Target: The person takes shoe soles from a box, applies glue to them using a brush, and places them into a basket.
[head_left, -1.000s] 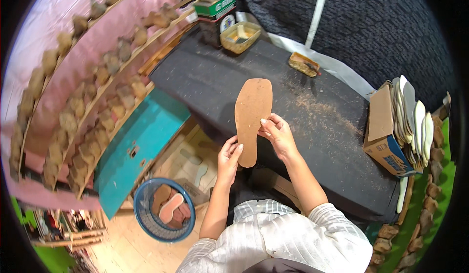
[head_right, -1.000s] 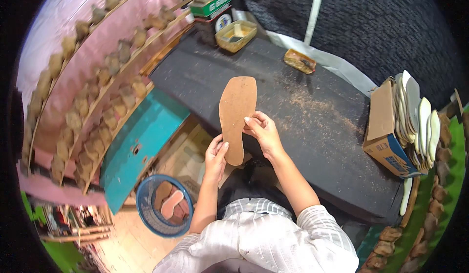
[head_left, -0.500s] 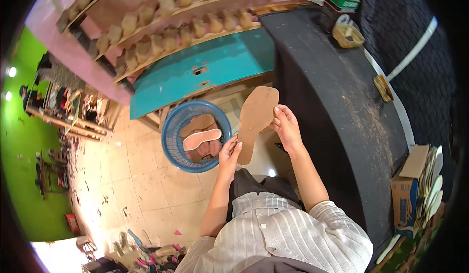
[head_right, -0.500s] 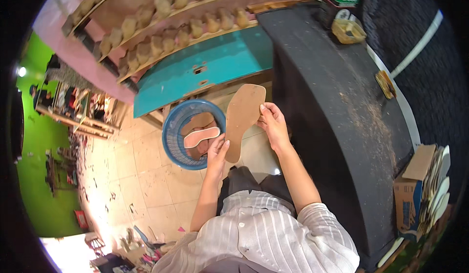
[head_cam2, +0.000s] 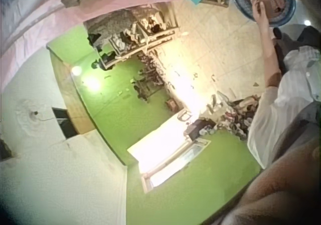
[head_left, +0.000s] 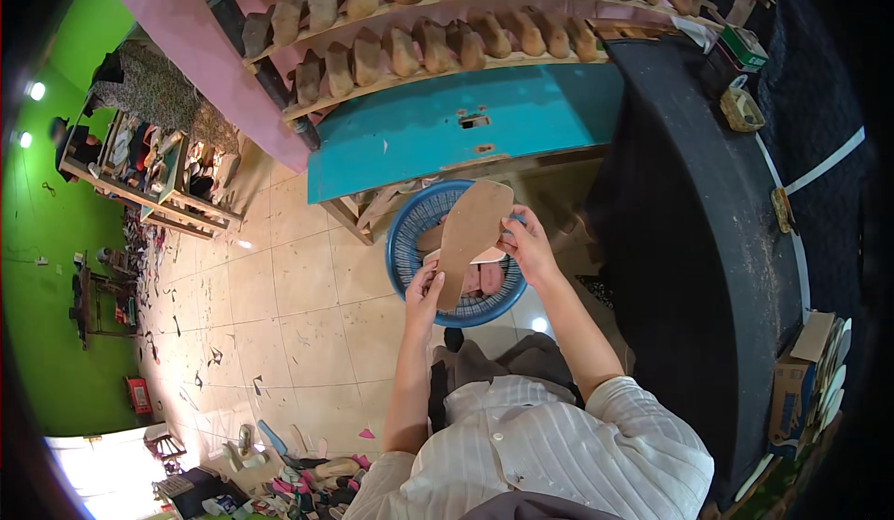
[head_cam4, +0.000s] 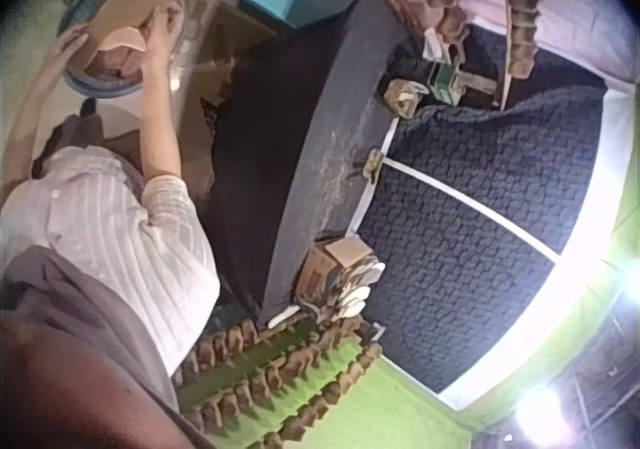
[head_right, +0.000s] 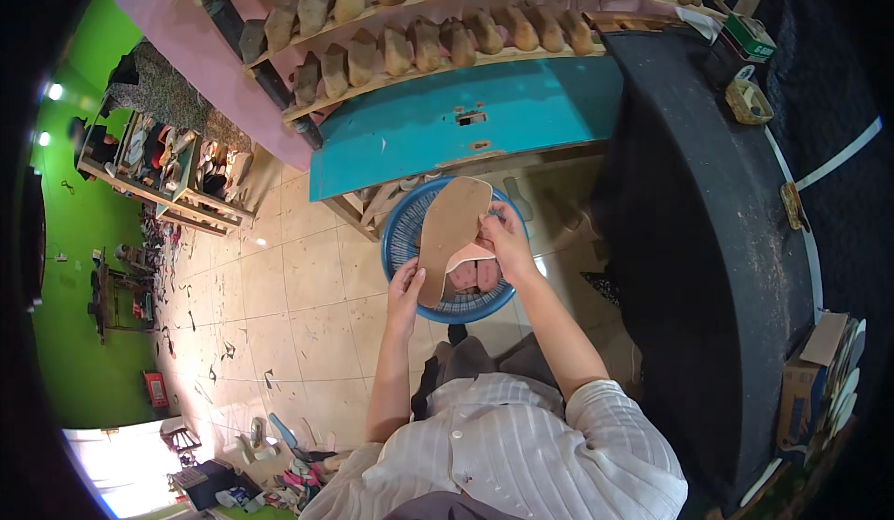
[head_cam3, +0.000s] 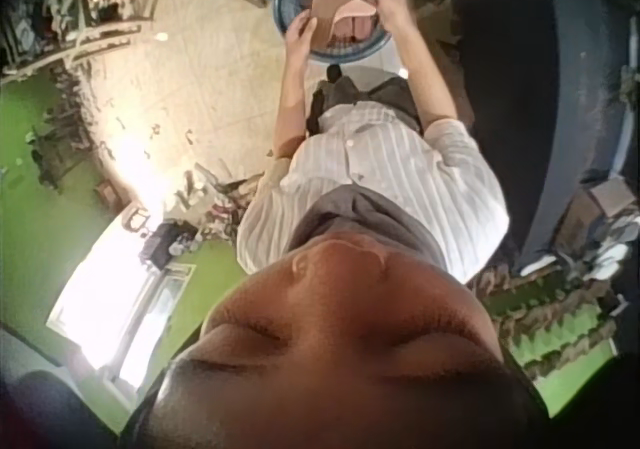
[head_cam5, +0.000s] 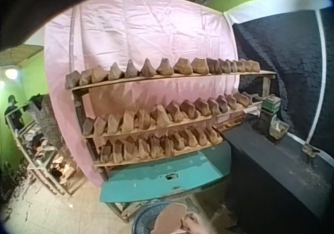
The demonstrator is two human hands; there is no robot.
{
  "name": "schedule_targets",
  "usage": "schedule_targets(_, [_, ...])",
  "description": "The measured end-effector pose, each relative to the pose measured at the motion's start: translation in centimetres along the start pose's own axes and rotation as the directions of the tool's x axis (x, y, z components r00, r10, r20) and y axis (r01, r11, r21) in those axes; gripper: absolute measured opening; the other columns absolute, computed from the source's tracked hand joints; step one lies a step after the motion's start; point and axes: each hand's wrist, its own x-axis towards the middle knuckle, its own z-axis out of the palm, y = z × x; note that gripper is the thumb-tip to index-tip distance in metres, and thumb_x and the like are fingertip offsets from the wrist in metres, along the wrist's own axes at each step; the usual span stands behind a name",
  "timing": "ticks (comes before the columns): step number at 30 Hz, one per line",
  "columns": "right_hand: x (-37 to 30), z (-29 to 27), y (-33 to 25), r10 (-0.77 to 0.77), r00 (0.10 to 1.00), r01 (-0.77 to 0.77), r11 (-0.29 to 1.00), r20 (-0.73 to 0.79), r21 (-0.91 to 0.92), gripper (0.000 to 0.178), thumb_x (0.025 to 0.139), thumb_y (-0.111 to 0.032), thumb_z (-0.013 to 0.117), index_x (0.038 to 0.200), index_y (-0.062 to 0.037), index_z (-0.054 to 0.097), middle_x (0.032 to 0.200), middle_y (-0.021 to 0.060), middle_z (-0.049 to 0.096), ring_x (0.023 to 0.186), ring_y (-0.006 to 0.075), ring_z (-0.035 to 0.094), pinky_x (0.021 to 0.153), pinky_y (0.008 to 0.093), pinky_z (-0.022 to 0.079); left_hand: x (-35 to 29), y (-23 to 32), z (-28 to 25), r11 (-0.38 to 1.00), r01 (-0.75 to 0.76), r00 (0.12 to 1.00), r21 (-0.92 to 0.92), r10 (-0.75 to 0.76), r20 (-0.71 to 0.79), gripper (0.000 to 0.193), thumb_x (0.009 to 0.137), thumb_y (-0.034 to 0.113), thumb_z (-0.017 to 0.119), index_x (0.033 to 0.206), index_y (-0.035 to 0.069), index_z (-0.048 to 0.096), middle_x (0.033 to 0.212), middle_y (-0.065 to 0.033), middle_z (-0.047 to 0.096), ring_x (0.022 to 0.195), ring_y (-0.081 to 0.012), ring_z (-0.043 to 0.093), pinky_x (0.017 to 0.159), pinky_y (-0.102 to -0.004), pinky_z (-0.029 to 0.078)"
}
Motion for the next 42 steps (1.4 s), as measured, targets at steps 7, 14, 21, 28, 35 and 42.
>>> schedule_targets(7, [1.8,1.1,5.8,-0.004,0.987,0.019,0.995,-0.164,0.094,0.023,0.086,-0.011,0.051,0.107,-0.0091,0.042,0.094,0.0057,0.057,0.083,0.0158,0.059,0.076,0.0314,0.049,4.5,-3.2,-5.8,0.777,-0.366,0.924,0.513,0.368,0.103,0.06,0.071,0.02,0.074,0.122,0.007,0.045,0.113,-0.0115,0.052,0.102,-0.0243,0.051,0.086,-0.0349,0.042])
schedule_targets(14, [2.8,-8.5,12.2,0.052,0.954,-0.153,0.931,-0.294,-0.332,0.046,0.078,-0.017,0.064,0.117,-0.0055,0.041,0.103,0.0119,0.056,0.088,0.0197,0.059,0.075,0.0322,0.049,8.0,-8.3,-7.1,0.503,-0.415,0.906,0.758,0.301,0.297,0.064,0.053,0.015,0.079,0.113,0.015,0.056,0.102,-0.0096,0.052,0.098,-0.0284,0.05,0.089,-0.0384,0.038])
schedule_targets(21, [5.4,-11.0,15.5,-0.059,0.985,0.175,0.403,0.165,-0.898,0.085,0.054,-0.028,0.083,0.125,-0.015,0.039,0.112,0.0198,0.048,0.104,0.0342,0.05,0.087,0.0419,0.042,11.2,-15.2,-8.6,0.47,-0.364,0.916,0.804,0.027,0.399,0.067,0.05,0.017,0.081,0.111,0.017,0.055,0.102,-0.0097,0.054,0.098,-0.0294,0.053,0.087,-0.0407,0.04])
schedule_targets(28, [7.6,-11.6,19.0,0.243,0.969,0.087,-0.204,0.035,-0.975,0.091,0.053,-0.035,0.082,0.129,-0.0212,0.033,0.119,0.014,0.045,0.112,0.0351,0.046,0.091,0.0487,0.038,12.3,-19.5,-7.6,0.323,-0.236,0.881,0.917,-0.327,0.342,0.071,0.054,0.016,0.08,0.114,0.019,0.045,0.108,-0.0124,0.053,0.098,-0.0336,0.056,0.08,-0.0427,0.048])
schedule_targets(35, [9.2,-11.6,21.2,0.332,0.942,0.065,-0.32,-0.048,-0.945,0.093,0.053,-0.036,0.082,0.129,-0.0152,0.032,0.121,0.0134,0.044,0.114,0.0331,0.045,0.092,0.0493,0.037,13.3,-22.1,-7.2,0.181,-0.205,0.883,0.962,-0.39,0.262,0.066,0.057,0.016,0.079,0.114,0.022,0.045,0.117,-0.0039,0.047,0.114,-0.0303,0.044,0.089,-0.0492,0.041])
schedule_targets(42, [9.3,-12.5,23.6,0.242,0.97,0.13,-0.426,0.026,-0.895,0.091,0.052,-0.033,0.082,0.125,-0.0079,0.034,0.119,0.0125,0.043,0.111,0.0287,0.044,0.089,0.0446,0.039,13.5,-23.0,-5.9,0.067,-0.129,0.898,0.989,-0.416,0.145,0.063,0.059,0.015,0.078,0.113,0.022,0.047,0.122,0.0008,0.043,0.123,-0.0233,0.034,0.095,-0.0472,0.037])
